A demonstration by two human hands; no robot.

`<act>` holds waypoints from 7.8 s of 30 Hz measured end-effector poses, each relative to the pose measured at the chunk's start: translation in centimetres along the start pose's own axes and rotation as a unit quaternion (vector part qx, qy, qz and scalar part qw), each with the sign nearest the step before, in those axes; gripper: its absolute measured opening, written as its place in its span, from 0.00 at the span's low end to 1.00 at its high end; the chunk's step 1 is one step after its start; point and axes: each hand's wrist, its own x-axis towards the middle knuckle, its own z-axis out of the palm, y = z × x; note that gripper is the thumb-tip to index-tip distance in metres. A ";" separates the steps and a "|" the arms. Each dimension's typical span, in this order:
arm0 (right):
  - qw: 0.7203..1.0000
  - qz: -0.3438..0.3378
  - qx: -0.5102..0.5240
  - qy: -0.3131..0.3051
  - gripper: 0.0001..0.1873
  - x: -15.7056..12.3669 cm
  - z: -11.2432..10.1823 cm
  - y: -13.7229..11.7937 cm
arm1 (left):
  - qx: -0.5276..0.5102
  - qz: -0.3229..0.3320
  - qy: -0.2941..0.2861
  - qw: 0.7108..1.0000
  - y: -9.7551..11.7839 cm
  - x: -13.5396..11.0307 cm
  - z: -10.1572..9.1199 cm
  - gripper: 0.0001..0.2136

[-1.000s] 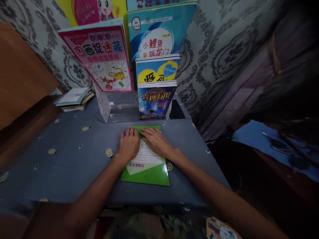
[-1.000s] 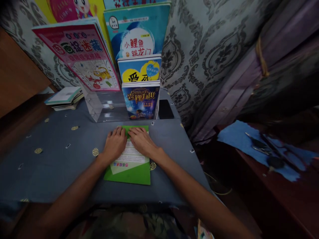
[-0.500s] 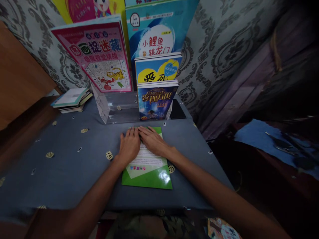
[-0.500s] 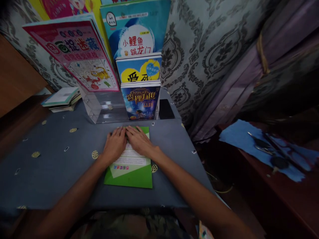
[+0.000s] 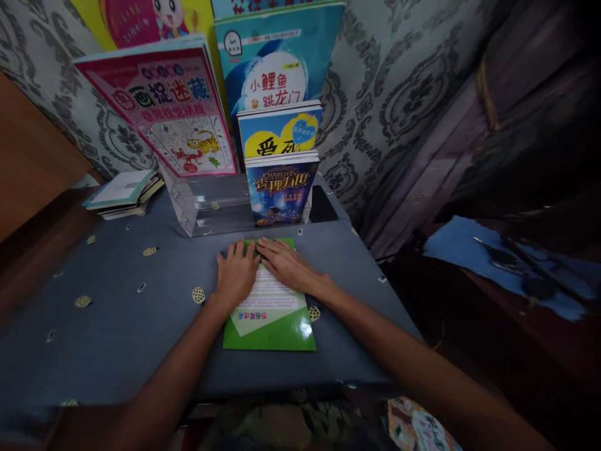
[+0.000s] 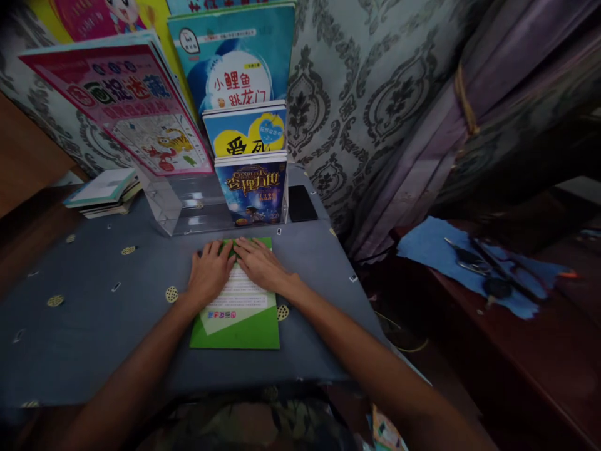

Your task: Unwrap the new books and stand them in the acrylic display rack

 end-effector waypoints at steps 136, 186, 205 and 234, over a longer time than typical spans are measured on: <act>0.998 0.057 -0.032 0.017 0.26 -8.5 -3.8 1.4 | -0.209 0.366 -0.038 0.906 -0.7 5.4 2.0 0.22; 0.999 0.034 -0.028 0.008 0.29 -13.7 -4.0 -3.0 | -0.141 0.393 -0.040 0.908 0.9 -1.8 0.9 0.26; 0.998 0.032 -0.053 0.006 0.30 -16.4 -3.3 -6.0 | -0.118 0.338 -0.021 0.933 2.6 -8.9 0.4 0.26; 0.997 -0.066 -0.051 0.000 0.32 -10.4 0.4 -11.6 | -0.081 0.140 0.063 0.985 -1.6 -16.1 0.1 0.21</act>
